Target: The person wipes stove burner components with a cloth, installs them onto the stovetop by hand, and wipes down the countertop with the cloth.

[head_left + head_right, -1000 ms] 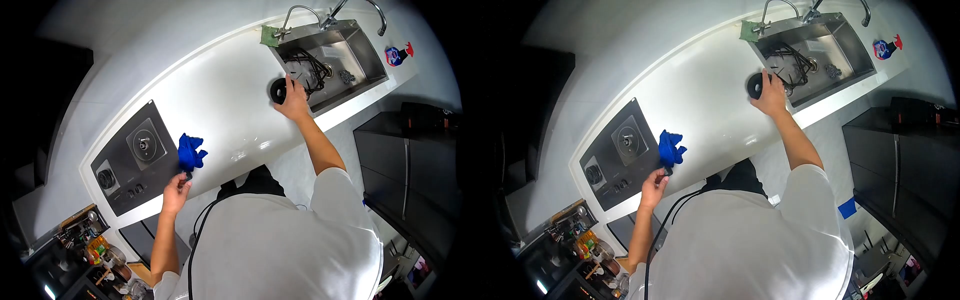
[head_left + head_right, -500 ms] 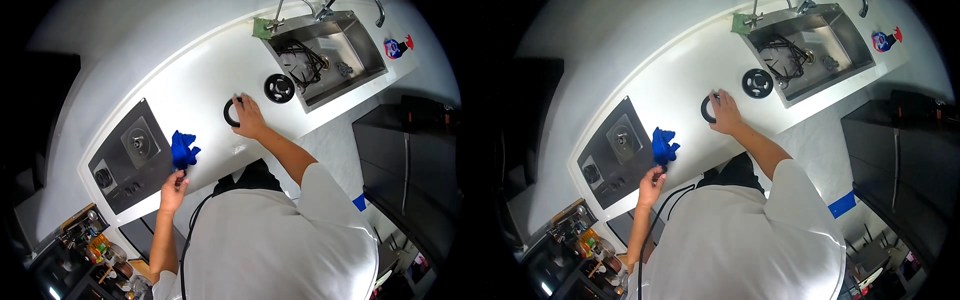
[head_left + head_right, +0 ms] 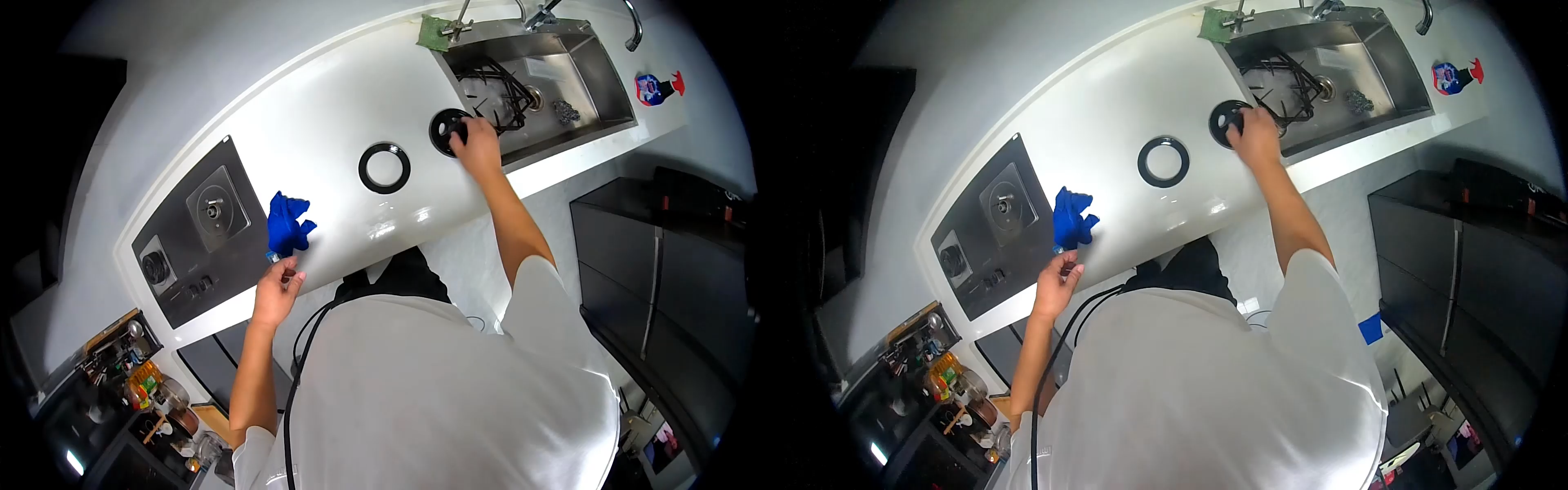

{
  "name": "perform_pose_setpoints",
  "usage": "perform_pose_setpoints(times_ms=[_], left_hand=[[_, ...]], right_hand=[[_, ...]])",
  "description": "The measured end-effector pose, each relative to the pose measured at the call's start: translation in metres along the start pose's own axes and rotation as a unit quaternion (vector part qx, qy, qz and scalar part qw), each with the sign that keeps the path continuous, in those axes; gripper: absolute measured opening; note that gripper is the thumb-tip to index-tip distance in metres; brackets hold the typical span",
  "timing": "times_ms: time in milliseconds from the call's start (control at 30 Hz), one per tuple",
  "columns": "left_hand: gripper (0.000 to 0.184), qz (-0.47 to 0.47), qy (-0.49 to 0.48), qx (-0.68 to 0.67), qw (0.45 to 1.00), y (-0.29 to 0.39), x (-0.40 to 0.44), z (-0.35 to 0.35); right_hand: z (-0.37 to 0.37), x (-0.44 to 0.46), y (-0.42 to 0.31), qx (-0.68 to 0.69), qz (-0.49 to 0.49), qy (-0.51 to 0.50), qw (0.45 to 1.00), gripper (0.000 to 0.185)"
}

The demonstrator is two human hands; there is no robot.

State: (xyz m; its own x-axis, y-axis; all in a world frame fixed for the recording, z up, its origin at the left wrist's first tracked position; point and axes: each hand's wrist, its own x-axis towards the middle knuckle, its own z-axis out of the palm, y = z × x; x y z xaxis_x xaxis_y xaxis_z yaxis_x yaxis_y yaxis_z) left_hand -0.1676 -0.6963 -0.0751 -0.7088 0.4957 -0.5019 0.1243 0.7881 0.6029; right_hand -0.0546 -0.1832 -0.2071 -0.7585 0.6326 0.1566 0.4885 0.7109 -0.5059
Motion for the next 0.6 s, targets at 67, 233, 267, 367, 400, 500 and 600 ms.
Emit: perform_pose_setpoints(times_ms=[67, 233, 267, 367, 400, 500, 600], left_hand=[[0.041, 0.027, 0.018, -0.005, 0.999, -0.008, 0.004, 0.004], [0.05, 0.052, 0.037, 0.081, 0.995, -0.017, 0.017, 0.011], [0.057, 0.062, 0.069, 0.131, 0.987, -0.014, 0.024, 0.014], [0.059, 0.062, 0.221, 0.316, 0.921, -0.035, 0.063, 0.041], [0.059, 0.03, 0.192, 0.312, 0.93, -0.039, 0.077, 0.044], [0.057, -0.044, 0.138, 0.275, 0.951, -0.045, 0.101, 0.042], [0.044, -0.012, 0.171, 0.184, 0.968, -0.028, 0.101, 0.033]], right_hand=[[0.005, -0.028, -0.024, 0.003, -0.082, -0.049, 0.995, 0.044], [0.028, -0.078, -0.046, -0.006, -0.132, -0.134, 0.982, 0.047], [0.031, -0.081, -0.044, -0.006, -0.131, -0.124, 0.984, 0.048], [0.019, -0.094, -0.057, -0.008, -0.151, -0.081, 0.985, 0.05], [0.011, -0.095, -0.062, 0.008, -0.16, -0.093, 0.983, 0.05], [0.004, -0.105, -0.074, 0.059, -0.191, -0.143, 0.969, 0.048], [-0.003, -0.11, -0.106, 0.242, -0.039, -0.276, 0.93, 0.044]])
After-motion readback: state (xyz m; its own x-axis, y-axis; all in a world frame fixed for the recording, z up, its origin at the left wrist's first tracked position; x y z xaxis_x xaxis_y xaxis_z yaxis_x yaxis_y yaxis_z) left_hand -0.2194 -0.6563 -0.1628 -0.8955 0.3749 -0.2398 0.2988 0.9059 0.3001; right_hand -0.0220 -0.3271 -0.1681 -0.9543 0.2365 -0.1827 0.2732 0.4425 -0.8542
